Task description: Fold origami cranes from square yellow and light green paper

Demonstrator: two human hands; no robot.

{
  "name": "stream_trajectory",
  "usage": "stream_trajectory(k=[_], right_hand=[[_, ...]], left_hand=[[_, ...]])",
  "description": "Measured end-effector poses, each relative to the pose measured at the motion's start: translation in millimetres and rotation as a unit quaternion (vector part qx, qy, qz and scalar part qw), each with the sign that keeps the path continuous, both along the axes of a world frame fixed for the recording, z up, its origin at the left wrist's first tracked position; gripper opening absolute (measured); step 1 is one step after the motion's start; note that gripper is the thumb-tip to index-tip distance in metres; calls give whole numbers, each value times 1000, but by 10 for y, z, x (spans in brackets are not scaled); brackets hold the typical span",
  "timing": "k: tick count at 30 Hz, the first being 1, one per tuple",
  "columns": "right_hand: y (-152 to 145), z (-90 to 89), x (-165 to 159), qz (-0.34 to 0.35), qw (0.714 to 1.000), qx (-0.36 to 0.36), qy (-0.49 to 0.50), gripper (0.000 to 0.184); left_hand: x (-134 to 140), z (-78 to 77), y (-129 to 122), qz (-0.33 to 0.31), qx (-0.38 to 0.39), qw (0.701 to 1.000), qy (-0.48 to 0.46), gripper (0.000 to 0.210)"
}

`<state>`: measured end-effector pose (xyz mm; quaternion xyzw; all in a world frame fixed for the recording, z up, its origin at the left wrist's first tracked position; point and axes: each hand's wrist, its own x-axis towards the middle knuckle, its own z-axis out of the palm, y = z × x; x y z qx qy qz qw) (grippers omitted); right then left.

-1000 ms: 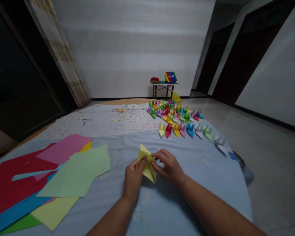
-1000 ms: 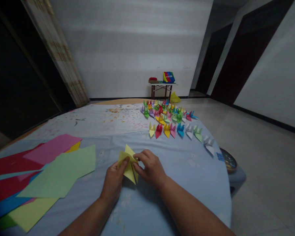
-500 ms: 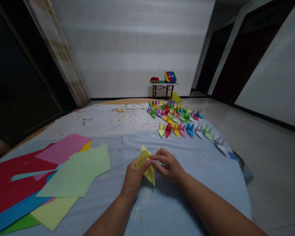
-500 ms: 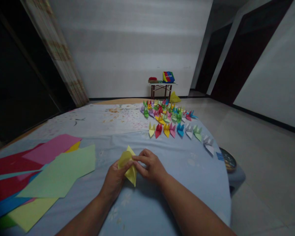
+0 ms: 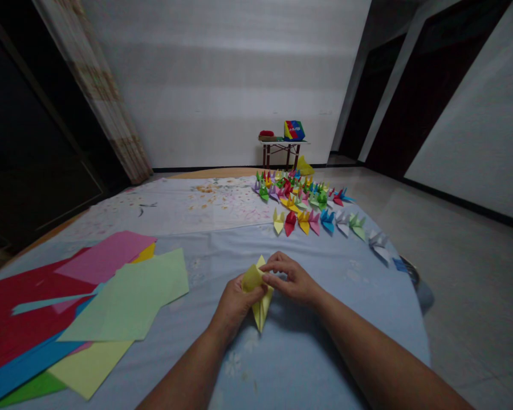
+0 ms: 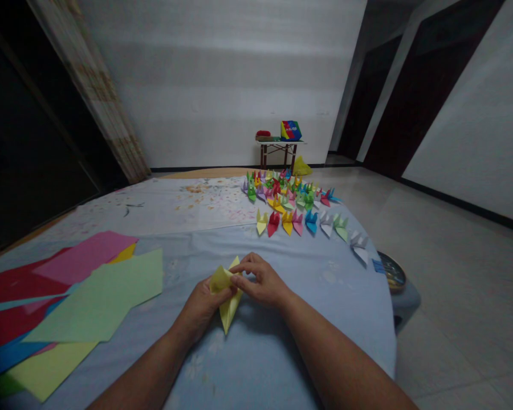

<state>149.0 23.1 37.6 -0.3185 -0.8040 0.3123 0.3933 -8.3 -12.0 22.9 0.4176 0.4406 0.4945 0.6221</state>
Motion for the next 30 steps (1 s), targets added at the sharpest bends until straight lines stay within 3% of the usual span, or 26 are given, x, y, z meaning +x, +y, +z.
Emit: stream_trajectory(k=[15,20,24,30], right_hand=[[31,-5,8,-11,1000,-13,21,15],[-31,37,-13,-51,998,40,25,25],[-93,65,-49,-79,992,101,16,16],[-138,70,-91,-88,984,155,5,13]], left_hand=[[-36,25,1,-67,-7,998,21,39],[15,22,-12,4,2,999,42,38],[71,37,-50,85,42,990,100,29],[117,54,-119,145,96,971,166,17]])
